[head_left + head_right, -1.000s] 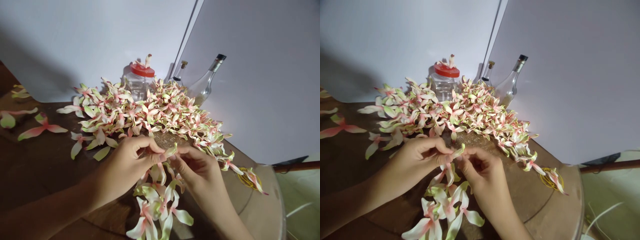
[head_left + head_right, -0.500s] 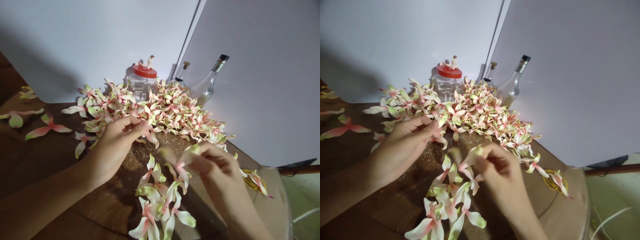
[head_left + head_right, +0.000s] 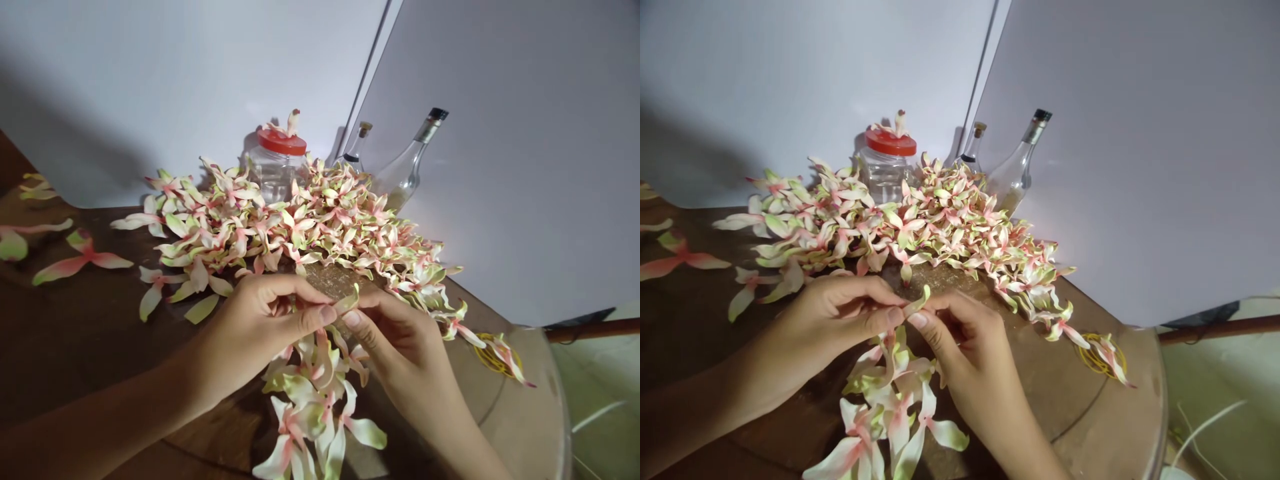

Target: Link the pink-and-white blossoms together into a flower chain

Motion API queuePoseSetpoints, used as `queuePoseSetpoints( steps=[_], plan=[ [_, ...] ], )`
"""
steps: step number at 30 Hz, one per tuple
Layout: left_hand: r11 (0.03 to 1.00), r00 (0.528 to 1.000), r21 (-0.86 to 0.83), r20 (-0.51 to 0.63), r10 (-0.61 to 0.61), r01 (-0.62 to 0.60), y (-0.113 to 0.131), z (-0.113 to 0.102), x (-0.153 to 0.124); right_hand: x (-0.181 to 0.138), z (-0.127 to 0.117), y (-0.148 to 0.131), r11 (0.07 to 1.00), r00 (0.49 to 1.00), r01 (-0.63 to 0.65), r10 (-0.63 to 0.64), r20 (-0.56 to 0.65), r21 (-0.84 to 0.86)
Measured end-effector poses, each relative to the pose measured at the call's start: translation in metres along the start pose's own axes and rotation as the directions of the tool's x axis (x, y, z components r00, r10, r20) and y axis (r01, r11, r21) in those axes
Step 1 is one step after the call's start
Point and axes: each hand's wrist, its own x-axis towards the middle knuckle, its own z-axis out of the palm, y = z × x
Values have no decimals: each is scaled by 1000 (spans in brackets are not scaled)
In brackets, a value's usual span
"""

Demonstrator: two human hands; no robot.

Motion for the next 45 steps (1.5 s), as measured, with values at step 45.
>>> queuePoseSetpoints(
  steps=[45],
  plan=[
    [921,901,-340,-433,27,-191,1,-24,22,-4,-7,-7,904,876,163,52,-480,396]
  ],
)
